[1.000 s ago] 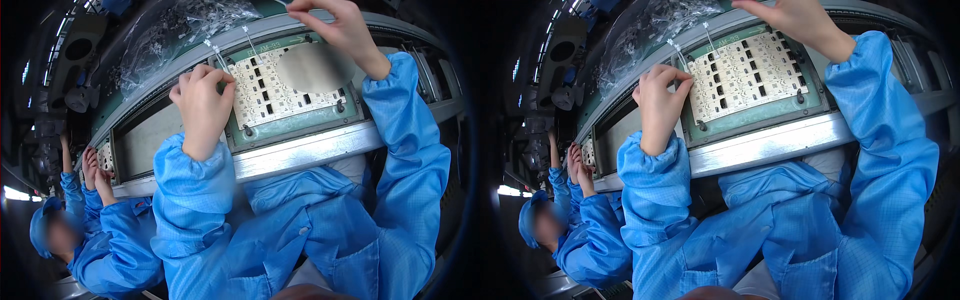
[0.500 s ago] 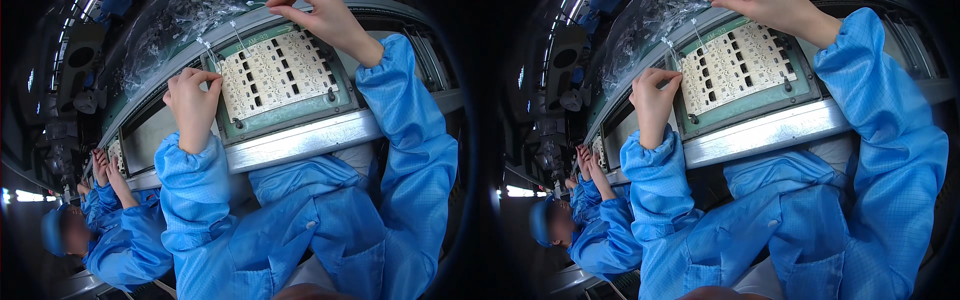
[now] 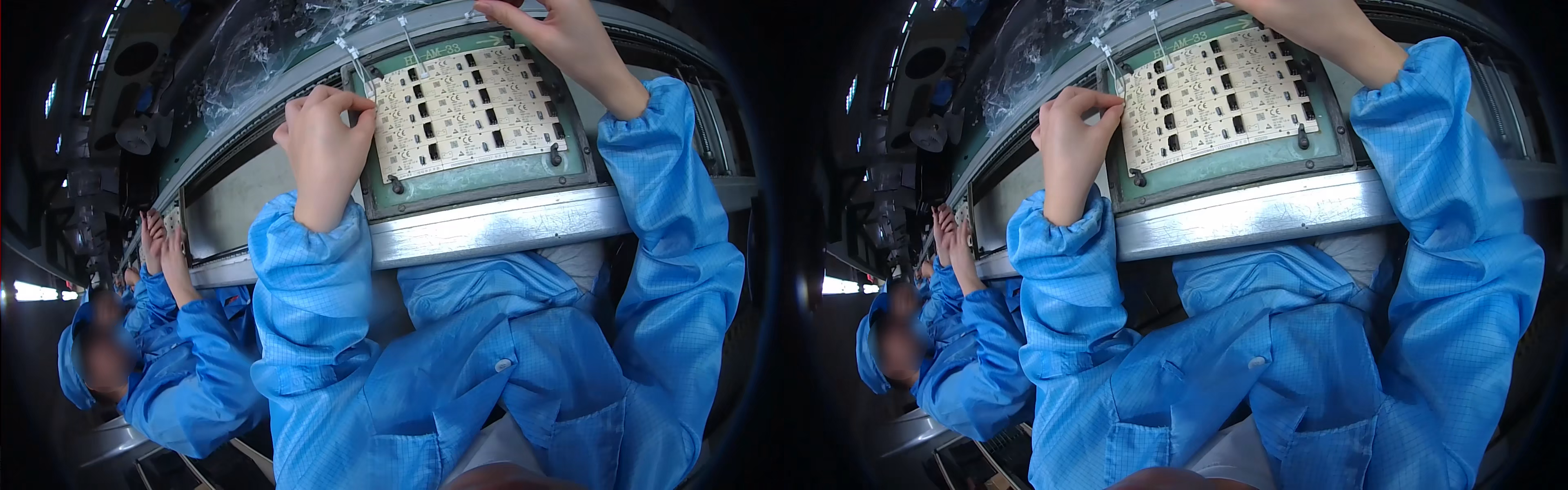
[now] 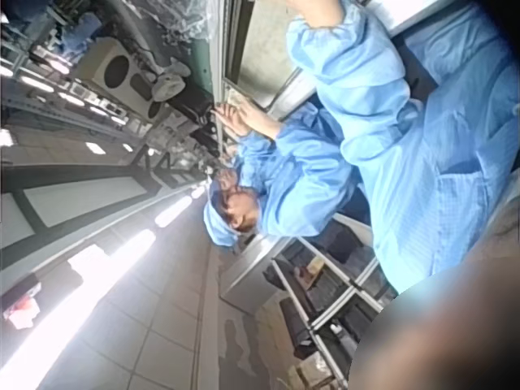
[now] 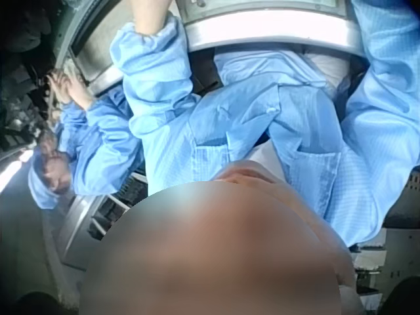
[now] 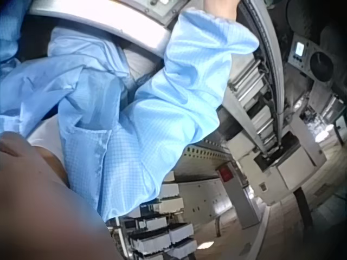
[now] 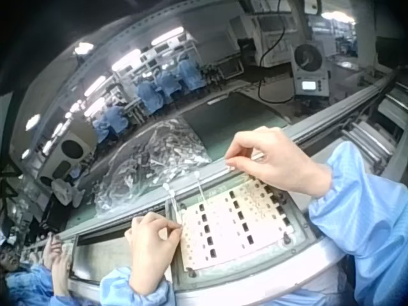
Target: Assembling electronic components on a production line.
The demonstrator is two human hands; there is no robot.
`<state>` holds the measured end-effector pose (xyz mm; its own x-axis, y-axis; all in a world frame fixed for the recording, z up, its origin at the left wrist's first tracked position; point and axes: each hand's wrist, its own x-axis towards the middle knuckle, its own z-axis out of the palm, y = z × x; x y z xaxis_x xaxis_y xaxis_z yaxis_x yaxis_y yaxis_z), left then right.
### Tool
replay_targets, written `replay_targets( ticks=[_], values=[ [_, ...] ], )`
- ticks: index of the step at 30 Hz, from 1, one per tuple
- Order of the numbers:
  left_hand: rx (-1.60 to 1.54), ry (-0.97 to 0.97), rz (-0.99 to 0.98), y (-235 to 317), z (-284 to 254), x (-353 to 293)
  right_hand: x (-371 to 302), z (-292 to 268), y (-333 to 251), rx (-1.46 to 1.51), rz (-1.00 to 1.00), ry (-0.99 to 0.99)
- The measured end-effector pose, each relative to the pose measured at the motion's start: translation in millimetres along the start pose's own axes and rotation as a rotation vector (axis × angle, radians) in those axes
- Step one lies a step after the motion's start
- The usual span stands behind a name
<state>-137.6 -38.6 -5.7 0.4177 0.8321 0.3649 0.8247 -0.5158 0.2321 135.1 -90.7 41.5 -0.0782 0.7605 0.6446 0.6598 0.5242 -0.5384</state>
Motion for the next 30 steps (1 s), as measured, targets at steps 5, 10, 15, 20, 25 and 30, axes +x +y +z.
replay_targets(
  ticks=[5,10,15,20,25,30],
  values=[
    [0.041,0.07,0.051,6.4,4.4,-2.1,-1.2,-1.9,-6.0,-0.028,0.006,-0.005],
    [0.098,0.141,0.142,4.4,7.3,-6.5,-1.4,-0.9,-10.3,-0.045,0.053,-0.028],
    [0.026,0.059,0.066,2.5,-0.8,-4.7,0.6,-3.4,-11.4,-0.048,0.06,-0.034],
    [0.016,0.028,0.076,0.0,-4.5,-11.5,3.3,-0.1,-9.6,0.009,0.114,-0.041],
    [0.021,0.081,0.055,-0.4,1.3,-5.2,2.0,4.0,-7.3,0.015,0.119,-0.056],
    [0.006,0.055,0.025,-1.3,4.6,-0.5,0.3,7.1,-8.3,-0.036,0.109,-0.073]
  ],
)
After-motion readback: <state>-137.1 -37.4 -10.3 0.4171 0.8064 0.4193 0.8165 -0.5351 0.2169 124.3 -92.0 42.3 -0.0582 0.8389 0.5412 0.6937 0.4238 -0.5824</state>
